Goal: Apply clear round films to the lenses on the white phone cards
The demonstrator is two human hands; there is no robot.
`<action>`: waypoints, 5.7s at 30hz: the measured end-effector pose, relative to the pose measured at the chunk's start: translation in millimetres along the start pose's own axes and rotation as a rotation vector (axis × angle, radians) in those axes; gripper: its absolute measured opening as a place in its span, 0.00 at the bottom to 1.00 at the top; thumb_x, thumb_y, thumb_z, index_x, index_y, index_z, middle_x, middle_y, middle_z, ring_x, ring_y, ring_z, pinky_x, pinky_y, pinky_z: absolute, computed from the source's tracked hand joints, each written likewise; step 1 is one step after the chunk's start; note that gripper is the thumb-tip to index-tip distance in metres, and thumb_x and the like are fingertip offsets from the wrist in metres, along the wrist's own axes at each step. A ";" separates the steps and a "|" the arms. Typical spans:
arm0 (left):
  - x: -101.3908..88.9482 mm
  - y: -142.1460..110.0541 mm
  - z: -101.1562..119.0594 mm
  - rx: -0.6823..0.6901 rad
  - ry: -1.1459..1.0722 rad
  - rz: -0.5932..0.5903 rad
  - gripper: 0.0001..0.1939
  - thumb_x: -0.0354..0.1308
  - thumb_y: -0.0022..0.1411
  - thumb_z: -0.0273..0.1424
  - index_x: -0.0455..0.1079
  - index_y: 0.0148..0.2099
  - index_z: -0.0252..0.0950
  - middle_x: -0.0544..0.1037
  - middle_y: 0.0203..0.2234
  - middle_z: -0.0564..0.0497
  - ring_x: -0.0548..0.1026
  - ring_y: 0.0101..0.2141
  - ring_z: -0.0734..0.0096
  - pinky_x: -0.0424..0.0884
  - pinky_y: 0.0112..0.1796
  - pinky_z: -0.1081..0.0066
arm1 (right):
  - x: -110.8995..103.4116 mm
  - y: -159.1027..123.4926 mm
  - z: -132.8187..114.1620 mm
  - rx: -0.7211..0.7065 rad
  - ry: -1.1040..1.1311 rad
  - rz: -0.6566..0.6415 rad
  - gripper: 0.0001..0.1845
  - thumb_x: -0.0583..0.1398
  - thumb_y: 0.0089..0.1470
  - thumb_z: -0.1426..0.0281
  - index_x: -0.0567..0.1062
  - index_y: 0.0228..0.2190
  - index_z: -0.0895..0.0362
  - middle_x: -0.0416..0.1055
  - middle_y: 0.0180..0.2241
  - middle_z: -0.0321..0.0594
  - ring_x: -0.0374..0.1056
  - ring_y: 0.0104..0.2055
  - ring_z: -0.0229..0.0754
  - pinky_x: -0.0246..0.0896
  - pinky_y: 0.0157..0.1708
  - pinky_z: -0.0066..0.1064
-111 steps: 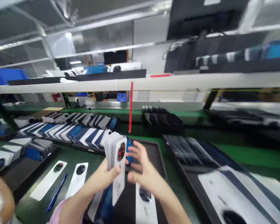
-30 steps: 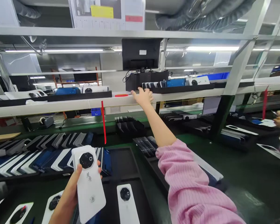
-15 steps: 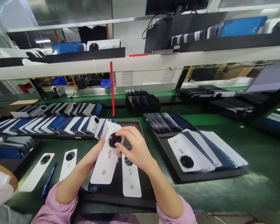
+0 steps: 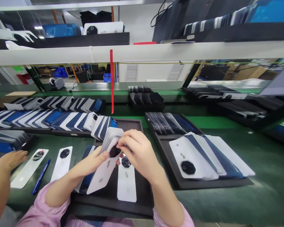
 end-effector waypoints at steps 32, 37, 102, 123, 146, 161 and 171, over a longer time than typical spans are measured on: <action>1.9 -15.7 4.0 0.097 -0.532 -0.305 0.48 0.61 0.43 0.66 0.74 0.49 0.26 0.77 0.36 0.40 0.73 0.36 0.62 0.69 0.40 0.68 | -18.8 -5.9 27.5 0.703 0.860 0.813 0.16 0.68 0.31 0.81 0.75 0.24 0.52 0.69 0.24 0.33 0.67 0.31 0.38 0.70 0.30 0.32; 4.9 -17.5 9.0 0.123 -0.516 -0.271 0.46 0.60 0.46 0.66 0.74 0.48 0.27 0.77 0.35 0.40 0.73 0.34 0.62 0.69 0.37 0.68 | -17.3 -3.1 25.2 0.720 0.866 0.785 0.15 0.68 0.32 0.80 0.75 0.24 0.52 0.68 0.24 0.32 0.67 0.30 0.38 0.69 0.28 0.32; 6.4 -24.3 10.9 -0.010 -0.578 -0.340 0.41 0.61 0.51 0.61 0.72 0.53 0.31 0.76 0.43 0.40 0.75 0.36 0.63 0.73 0.38 0.66 | -20.0 -5.1 24.3 0.526 0.722 0.759 0.15 0.72 0.37 0.77 0.76 0.29 0.53 0.74 0.22 0.33 0.70 0.25 0.38 0.67 0.27 0.30; 11.5 -25.9 10.3 -0.016 -0.613 -0.291 0.41 0.58 0.54 0.61 0.73 0.53 0.29 0.76 0.43 0.40 0.75 0.36 0.64 0.74 0.38 0.68 | -19.4 -5.7 24.1 0.540 0.733 0.765 0.15 0.72 0.37 0.78 0.76 0.29 0.56 0.75 0.23 0.35 0.72 0.26 0.38 0.69 0.29 0.28; 11.5 -25.1 9.0 -0.044 -0.575 -0.282 0.42 0.58 0.53 0.62 0.74 0.51 0.28 0.76 0.43 0.39 0.75 0.35 0.65 0.74 0.37 0.69 | -19.1 -6.6 23.4 0.548 0.718 0.707 0.15 0.72 0.39 0.77 0.76 0.30 0.54 0.75 0.23 0.35 0.71 0.27 0.38 0.67 0.29 0.30; 9.4 -22.3 9.0 -0.038 -0.571 -0.352 0.40 0.60 0.52 0.60 0.74 0.53 0.31 0.76 0.42 0.41 0.75 0.36 0.64 0.74 0.39 0.68 | -19.2 -6.4 22.6 0.547 0.705 0.701 0.15 0.71 0.40 0.77 0.76 0.31 0.52 0.75 0.24 0.34 0.71 0.27 0.39 0.67 0.28 0.32; -2.4 1.7 -31.1 -0.298 -0.458 -0.293 0.44 0.59 0.49 0.64 0.74 0.52 0.30 0.80 0.38 0.38 0.78 0.34 0.60 0.74 0.35 0.65 | -6.9 -8.3 17.7 0.533 0.782 0.361 0.18 0.69 0.48 0.76 0.74 0.40 0.52 0.76 0.27 0.33 0.73 0.29 0.38 0.70 0.27 0.28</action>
Point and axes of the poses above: each hand's wrist, its own y-axis towards the middle knuckle, its own x-axis out of the palm, z = x × y, the point moved 3 cm from there along y, towards the middle knuckle
